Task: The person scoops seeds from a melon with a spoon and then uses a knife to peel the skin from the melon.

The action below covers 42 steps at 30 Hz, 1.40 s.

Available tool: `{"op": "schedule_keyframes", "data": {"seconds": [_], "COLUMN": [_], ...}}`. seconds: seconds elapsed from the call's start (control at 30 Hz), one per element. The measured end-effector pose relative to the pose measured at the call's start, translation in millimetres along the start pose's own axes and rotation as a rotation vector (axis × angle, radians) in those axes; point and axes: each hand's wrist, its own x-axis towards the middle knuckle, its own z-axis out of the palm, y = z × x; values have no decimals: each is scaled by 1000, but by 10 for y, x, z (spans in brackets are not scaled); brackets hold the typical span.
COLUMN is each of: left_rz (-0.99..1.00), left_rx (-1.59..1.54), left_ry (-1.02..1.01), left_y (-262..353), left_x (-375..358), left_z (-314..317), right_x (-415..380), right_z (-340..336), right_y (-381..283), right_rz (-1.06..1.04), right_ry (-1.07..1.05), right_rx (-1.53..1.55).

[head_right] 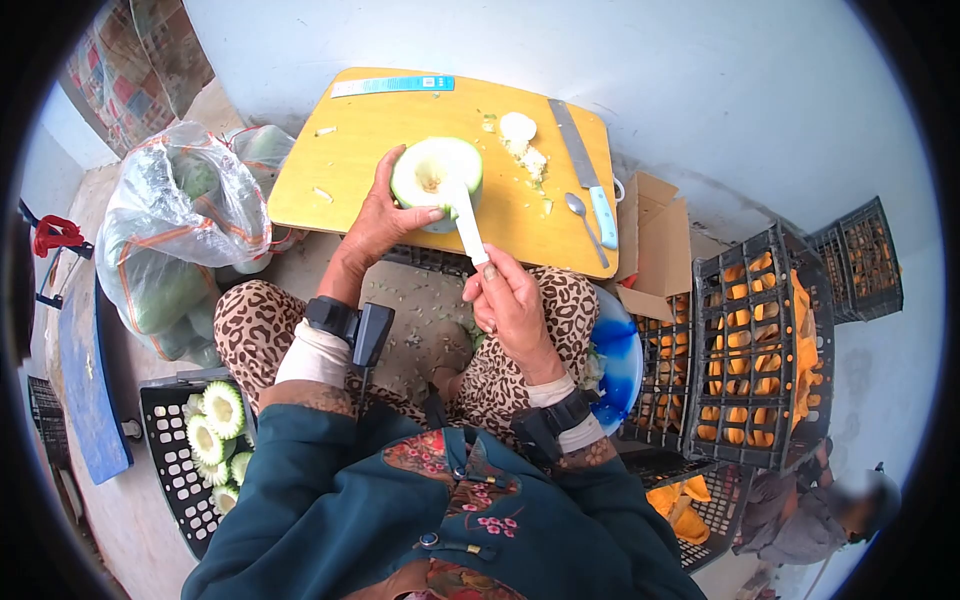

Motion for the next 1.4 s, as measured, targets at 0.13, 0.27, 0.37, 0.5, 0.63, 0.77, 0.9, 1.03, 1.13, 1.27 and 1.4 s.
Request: {"op": "schedule_keyframes", "data": {"seconds": [0.13,0.27,0.37,0.5,0.63,0.77,0.9,1.03,1.13,1.27,1.4], "left_rz": [-29,-17,-43,-54,-18,-31,-24,-15,-31,42,105], "left_rx": [-97,-29,-31,-69,-83,-65,80,34,75,262,419], "left_ry": [-15,-5,-33,-33,-8,17,38,24,40,91,120], "left_y": [-28,14,48,77,27,-90,-177,-160,-180,-71,43], "left_x": [10,-3,-17,-31,-47,-60,-39,-52,-36,-47,-73], "left_z": [-5,-15,2,4,51,80,77,62,58,74,142], "right_x": [-129,-247,-304,-178,-130,-88,-138,-136,-215,-312,-365], "right_z": [-93,-151,-97,-30,5,63,25,-22,69,123,215], "right_y": [11,108,194,223,177,170,105,141,100,126,83], "right_rz": [-8,-69,-235,-225,-40,-134,24,-8,-121,-235,-204], "right_ry": [-15,50,189,372,197,369,150,189,254,228,209], "right_rx": [-67,-217,-333,-234,-203,-45,-45,-226,-243,-398,-460]}}
